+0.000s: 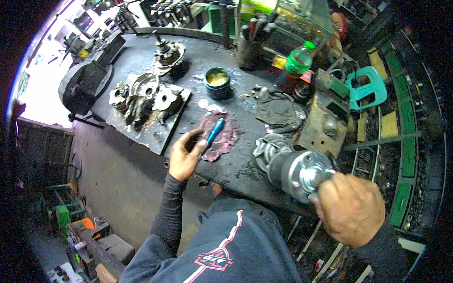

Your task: The person assembles a cylindrical mechanical component on a workbench, inserting a small metal pin and tightening fasteners with a screwdriver, an impact driver, and a T-handle wrench. The person then moves to a bench grinder and uses it to smooth the edges of the pin.

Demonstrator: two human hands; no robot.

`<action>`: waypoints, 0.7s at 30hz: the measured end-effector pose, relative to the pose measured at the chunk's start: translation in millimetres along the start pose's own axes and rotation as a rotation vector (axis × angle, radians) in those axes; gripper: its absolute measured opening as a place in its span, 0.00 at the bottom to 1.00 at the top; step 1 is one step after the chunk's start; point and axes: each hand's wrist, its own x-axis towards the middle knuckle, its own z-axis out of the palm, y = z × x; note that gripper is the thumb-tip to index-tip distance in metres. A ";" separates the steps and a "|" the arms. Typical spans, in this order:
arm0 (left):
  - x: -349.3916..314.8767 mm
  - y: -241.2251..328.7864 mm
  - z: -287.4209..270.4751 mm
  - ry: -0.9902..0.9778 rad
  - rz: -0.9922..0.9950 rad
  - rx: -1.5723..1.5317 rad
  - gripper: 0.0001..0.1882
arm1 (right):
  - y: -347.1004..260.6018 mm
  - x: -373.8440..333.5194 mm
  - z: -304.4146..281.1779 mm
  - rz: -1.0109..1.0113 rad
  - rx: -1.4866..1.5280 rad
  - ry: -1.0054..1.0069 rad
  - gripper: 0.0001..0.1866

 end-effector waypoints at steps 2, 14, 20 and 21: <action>9.6 -34.7 -23.5 0.276 0.011 0.249 0.14 | -0.2 -0.1 -2.2 0.029 0.068 -0.038 0.13; 50.0 -84.1 -14.7 0.186 0.069 0.706 0.15 | 1.4 -5.3 -2.9 0.081 0.179 -0.058 0.12; 73.0 -70.9 20.2 0.012 0.158 0.759 0.22 | -3.0 -0.2 -0.7 -0.060 0.059 0.085 0.11; 75.4 -68.7 26.2 -0.043 0.114 0.768 0.22 | -3.4 -0.4 1.1 -0.014 0.072 0.079 0.10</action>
